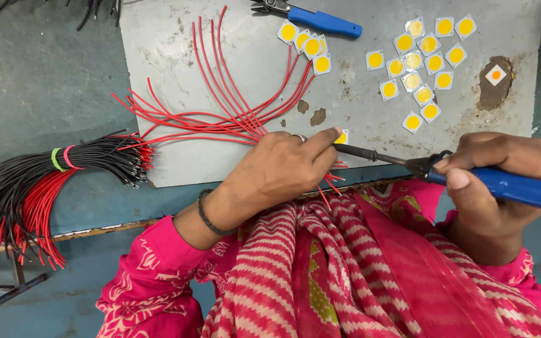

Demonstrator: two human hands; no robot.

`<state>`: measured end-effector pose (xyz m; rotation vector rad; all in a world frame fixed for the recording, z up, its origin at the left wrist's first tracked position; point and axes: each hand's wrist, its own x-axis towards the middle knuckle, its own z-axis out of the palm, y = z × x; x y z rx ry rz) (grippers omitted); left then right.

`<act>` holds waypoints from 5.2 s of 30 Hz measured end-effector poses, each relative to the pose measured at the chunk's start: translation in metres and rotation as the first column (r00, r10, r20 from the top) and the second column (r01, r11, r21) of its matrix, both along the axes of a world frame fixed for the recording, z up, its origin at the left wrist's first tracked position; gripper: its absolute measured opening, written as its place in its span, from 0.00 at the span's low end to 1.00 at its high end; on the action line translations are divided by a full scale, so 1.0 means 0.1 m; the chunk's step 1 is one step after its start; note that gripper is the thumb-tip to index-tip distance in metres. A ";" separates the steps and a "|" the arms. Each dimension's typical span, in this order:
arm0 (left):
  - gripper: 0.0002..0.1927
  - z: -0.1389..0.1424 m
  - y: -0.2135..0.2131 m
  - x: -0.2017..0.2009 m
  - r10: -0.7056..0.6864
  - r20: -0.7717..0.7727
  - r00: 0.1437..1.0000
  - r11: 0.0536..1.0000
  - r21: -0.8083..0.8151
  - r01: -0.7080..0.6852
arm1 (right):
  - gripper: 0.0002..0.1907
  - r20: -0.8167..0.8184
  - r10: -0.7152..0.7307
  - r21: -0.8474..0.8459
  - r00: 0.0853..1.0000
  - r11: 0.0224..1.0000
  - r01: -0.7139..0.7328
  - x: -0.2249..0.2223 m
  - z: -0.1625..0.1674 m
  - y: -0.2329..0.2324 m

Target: The person solders red wires onto small yellow LED chip boards at a workbench, holding each chip with one hand while touching the joint with a soldering iron, then sets finished chips aside. At the end they gather and align a bundle of red and black wires by hand.

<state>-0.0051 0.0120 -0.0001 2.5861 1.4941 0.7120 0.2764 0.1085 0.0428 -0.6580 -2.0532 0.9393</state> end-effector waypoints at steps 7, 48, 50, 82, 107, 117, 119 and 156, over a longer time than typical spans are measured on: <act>0.10 0.03 0.00 0.00 0.011 0.011 1.000 1.000 -0.011 -0.011 | 0.10 0.010 0.037 0.025 0.999 0.999 -0.037 0.01 0.04 0.01; 0.09 -0.01 0.02 0.00 -0.008 0.174 0.985 0.998 -0.059 0.019 | 0.13 -0.283 -0.094 -0.229 0.955 0.973 0.028 -0.46 -0.17 0.21; 0.11 -0.03 0.03 -0.03 0.036 0.297 0.954 0.999 -0.037 -0.026 | 0.11 -0.050 -0.085 -0.119 0.995 0.990 0.078 -0.60 -0.16 0.22; 0.09 -0.06 0.07 -0.09 0.151 0.532 0.833 0.987 -0.130 -0.096 | 0.30 0.071 0.071 0.054 0.995 0.996 -0.075 -0.76 -0.52 -0.07; 0.18 -0.13 0.17 -0.13 0.084 0.301 0.950 0.992 -0.120 -0.050 | 0.22 -0.320 -0.124 -0.001 0.939 0.991 0.130 -0.29 -0.51 -0.06; 0.18 -0.16 0.19 -0.13 0.074 0.289 0.955 0.992 -0.119 -0.041 | 0.15 -0.519 -0.260 -0.173 0.814 0.965 0.199 0.41 -0.83 0.12; 0.17 -0.15 0.19 -0.13 0.072 0.283 0.956 0.992 -0.118 -0.039 | 0.16 -0.472 -0.251 -0.114 0.845 0.968 0.224 0.35 -0.86 0.12; 0.16 -0.15 0.20 -0.10 0.073 0.282 0.957 0.995 -0.082 -0.052 | 0.17 -0.308 -0.144 -0.034 0.940 0.989 0.141 -0.10 -0.28 -0.05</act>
